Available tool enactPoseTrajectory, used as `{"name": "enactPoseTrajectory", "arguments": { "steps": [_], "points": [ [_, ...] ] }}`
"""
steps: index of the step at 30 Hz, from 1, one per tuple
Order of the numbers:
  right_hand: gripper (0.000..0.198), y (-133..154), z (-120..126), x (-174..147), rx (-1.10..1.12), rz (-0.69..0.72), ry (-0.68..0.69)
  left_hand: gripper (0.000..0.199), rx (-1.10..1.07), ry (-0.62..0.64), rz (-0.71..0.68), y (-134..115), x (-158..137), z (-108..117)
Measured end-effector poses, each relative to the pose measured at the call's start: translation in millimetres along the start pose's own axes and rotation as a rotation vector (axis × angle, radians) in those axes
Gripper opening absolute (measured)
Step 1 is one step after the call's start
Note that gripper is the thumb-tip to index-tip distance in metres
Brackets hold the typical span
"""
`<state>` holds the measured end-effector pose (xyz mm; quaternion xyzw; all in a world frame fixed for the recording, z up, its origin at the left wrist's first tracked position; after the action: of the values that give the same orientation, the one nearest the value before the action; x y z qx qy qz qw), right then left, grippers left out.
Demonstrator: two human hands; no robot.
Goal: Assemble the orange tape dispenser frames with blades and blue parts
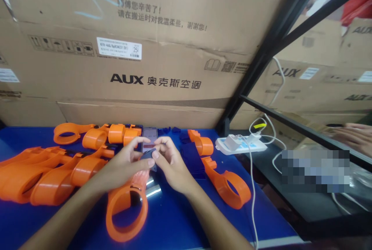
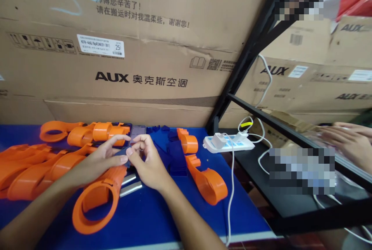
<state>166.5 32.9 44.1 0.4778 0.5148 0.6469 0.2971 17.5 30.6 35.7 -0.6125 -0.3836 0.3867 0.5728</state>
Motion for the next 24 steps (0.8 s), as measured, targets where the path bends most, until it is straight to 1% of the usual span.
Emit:
{"name": "enactPoseTrajectory", "arguments": {
  "steps": [2,3,4,6,7,9,11,13,16,18,20,22,24],
  "points": [
    [0.025,0.5,4.6,2.3,-0.169,0.016,0.025,0.062,0.029,-0.002,0.058,0.5,-2.8,4.6],
    [0.027,1.0,10.1,3.5,-0.287,0.029,0.003,0.062,0.047,0.005,0.095,1.2,-4.5,6.6],
    [0.029,1.8,17.9,4.6,-0.428,0.045,-0.052,0.063,0.067,0.013,0.132,2.0,-6.3,8.5],
    [0.022,2.5,36.0,5.5,-0.794,0.045,-0.194,0.066,0.11,0.021,0.181,3.2,-8.7,12.2],
    [0.019,0.9,44.2,5.5,-0.999,0.015,-0.248,0.067,0.128,0.018,0.191,3.4,-9.1,13.9],
    [0.021,-7.8,57.0,5.3,-1.339,-0.102,-0.267,0.067,0.14,-0.012,0.181,2.6,-8.7,17.3],
    [0.026,-19.0,64.9,4.7,-1.53,-0.208,-0.224,0.068,0.117,-0.061,0.151,1.3,-7.1,20.6],
    [0.029,-28.7,67.6,4.4,-1.608,-0.264,-0.168,0.07,0.076,-0.102,0.132,1.3,-5.4,23.4],
    [0.028,-37.4,67.4,5.5,-1.637,-0.3,-0.11,0.069,-0.014,-0.117,0.137,3.6,-2.5,24.8],
    [0.027,-40.2,68.4,6.9,-1.642,-0.323,-0.098,0.063,-0.126,-0.13,0.11,2.8,0.1,25.1],
    [0.028,-42.0,70.5,8.6,-1.642,-0.342,-0.098,0.055,-0.268,-0.141,0.055,-1.0,2.8,25.0],
    [0.026,-43.8,72.8,10.2,-1.638,-0.352,-0.099,0.048,-0.391,-0.125,0.013,-5.4,5.3,24.6],
    [0.023,-45.3,74.5,11.4,-1.632,-0.354,-0.101,0.044,-0.454,-0.093,0.01,-7.8,7.7,25.0]
  ]
}}
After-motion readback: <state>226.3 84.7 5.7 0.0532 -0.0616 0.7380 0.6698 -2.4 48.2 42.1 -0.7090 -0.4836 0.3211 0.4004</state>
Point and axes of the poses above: each hand's wrist, its own x-axis towards the middle knuckle, its own z-axis out of the back of the hand, y = z × x, the point moved 6 cm from there along x, towards the middle knuckle
